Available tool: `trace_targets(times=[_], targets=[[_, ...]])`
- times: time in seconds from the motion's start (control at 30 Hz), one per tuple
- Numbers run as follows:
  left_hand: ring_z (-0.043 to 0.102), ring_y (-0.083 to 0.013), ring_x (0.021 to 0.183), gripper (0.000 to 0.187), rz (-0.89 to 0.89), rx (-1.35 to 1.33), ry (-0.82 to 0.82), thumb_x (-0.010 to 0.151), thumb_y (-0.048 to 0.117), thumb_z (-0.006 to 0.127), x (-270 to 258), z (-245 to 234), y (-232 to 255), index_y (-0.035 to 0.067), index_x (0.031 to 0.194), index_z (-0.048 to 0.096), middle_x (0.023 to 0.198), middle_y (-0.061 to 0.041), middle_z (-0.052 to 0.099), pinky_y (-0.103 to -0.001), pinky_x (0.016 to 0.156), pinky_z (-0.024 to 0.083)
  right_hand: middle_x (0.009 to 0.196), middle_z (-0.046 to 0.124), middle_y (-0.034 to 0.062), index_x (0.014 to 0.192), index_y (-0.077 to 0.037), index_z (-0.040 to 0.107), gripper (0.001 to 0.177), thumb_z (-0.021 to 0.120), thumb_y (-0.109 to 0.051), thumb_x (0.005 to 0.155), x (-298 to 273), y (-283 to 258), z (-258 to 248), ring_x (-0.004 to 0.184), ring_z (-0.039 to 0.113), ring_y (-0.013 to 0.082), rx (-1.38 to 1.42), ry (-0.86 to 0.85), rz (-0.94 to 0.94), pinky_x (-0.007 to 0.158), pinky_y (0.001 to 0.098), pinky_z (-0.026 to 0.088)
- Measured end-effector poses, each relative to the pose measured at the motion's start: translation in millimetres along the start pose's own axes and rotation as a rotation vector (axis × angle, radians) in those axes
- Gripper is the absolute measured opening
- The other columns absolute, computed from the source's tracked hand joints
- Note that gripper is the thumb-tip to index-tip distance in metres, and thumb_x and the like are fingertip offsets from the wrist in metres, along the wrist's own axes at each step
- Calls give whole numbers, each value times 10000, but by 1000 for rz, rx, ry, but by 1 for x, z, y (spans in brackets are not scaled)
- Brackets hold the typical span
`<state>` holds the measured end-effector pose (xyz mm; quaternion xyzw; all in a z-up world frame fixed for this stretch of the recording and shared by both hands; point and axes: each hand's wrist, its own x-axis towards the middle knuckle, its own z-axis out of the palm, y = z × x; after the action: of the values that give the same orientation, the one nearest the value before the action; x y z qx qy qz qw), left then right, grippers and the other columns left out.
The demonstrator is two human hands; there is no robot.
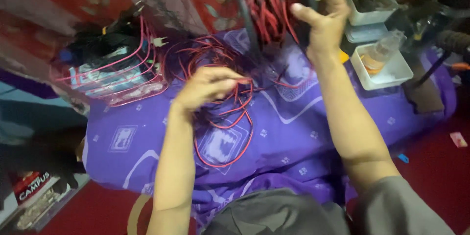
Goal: Organizing various electrical cables and a wire spool on a table.
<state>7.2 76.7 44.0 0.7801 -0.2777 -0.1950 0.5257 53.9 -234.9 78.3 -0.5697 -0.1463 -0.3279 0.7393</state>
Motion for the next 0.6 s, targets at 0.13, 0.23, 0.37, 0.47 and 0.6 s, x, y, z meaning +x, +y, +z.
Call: trace_targets(times=[0.13,0.23,0.37,0.47,0.6], targets=[[404,-17,513,230,368,-873,143,1050,236,610,-16,-25,-20,120,1232,691,923,32,664,-208,522,326,1041,700,-36,1114,-63,718,369,849,26,781,-2,6,-1,976,618,102,-139,-72,-80,957,270,501],[430,-5,539,240,631,-1226,176,1151,300,547,-13,-50,-47,182,1338,642,943,65,686,-208,592,374,1024,673,-47,1109,-54,731,372,855,37,771,-2,7,-1,970,601,98,-146,-129,-74,938,263,480],[489,4,624,286,772,-1462,270,1159,329,509,-1,-72,-79,254,1427,576,962,67,687,-198,608,394,1016,605,-55,1100,-54,738,422,877,48,715,-2,11,0,945,589,91,-229,-217,-79,895,263,487],[533,-35,704,442,590,-1035,607,1129,364,620,8,-64,-75,227,1547,574,1000,36,683,-226,605,388,1001,576,-44,1089,-58,746,414,868,53,709,-3,4,3,915,569,99,-237,-229,-8,863,268,492],[581,-115,672,472,88,-464,858,1055,414,620,31,-29,-60,166,1456,643,945,-43,709,-296,614,426,1016,563,-28,1102,-41,708,414,853,76,732,-11,-2,-2,967,573,112,-225,-219,-53,922,269,484]])
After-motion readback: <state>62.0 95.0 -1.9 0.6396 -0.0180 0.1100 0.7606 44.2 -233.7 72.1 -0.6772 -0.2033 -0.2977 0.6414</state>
